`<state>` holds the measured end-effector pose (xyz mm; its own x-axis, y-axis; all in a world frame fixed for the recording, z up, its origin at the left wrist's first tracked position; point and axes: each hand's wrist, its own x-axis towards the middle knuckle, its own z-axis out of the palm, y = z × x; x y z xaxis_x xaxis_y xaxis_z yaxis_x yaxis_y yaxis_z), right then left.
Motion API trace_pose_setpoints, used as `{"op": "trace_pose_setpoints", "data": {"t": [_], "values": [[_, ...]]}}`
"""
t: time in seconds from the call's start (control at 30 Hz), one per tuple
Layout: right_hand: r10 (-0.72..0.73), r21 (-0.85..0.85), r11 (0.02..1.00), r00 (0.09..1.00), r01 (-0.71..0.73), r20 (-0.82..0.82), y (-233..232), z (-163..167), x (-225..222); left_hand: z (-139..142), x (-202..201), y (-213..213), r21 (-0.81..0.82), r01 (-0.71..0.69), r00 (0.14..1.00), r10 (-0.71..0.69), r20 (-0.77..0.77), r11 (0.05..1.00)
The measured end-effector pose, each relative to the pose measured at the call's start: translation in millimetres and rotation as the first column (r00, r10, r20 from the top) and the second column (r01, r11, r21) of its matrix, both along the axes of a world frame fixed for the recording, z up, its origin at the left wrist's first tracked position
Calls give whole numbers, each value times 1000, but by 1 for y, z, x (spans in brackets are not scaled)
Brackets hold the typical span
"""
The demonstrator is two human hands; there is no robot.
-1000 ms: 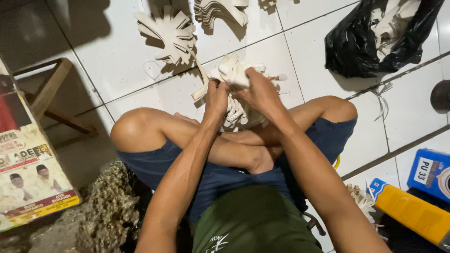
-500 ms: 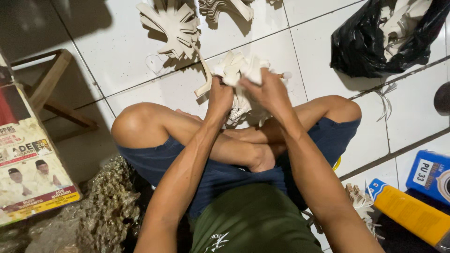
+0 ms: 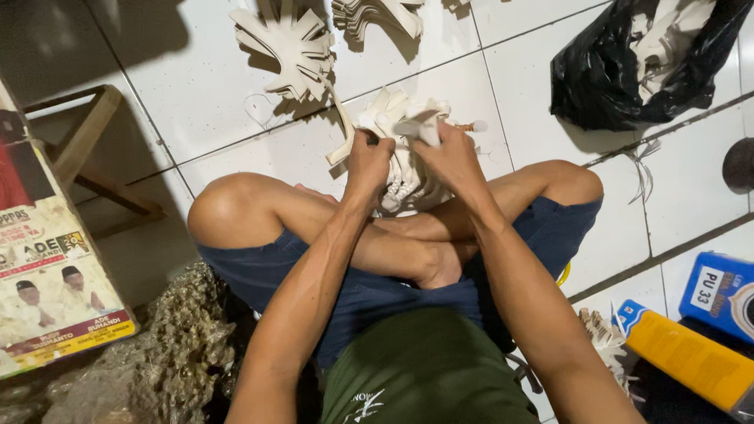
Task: The person sits on the floor and assembles small, white, pre-cut craft pieces into larger decorative shapes. They use scissors to trim edges and separate parts, then fit the pieces together by hand. The person repeatedly picks up, aligns, and joins the components to form a finished assembly.
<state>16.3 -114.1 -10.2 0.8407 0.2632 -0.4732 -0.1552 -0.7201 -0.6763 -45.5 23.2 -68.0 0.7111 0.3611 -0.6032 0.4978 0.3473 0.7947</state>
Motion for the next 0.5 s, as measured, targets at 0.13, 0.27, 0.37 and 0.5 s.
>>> {"op": "trace_pose_setpoints", "data": {"t": [0.13, 0.27, 0.37, 0.5], "values": [[57, 193, 976, 977, -97, 204, 3, -6, -1, 0, 1, 0, -5, -16, 999, 16, -35, 1000], [371, -161, 928, 869, -336, 327, 9, -14, 0, -4, 0, 0, -156, -105, 981, 128, 145, 982], [173, 74, 979, 969, -188, 175, 6, -15, 1, -8, -1, 2, 42, -23, 998, 20, 65, 999], [-20, 178, 984, 999, 11, 49, -2, -14, 0, -10, -3, 1, 35, 17, 1000, -17, -10, 999]]}}
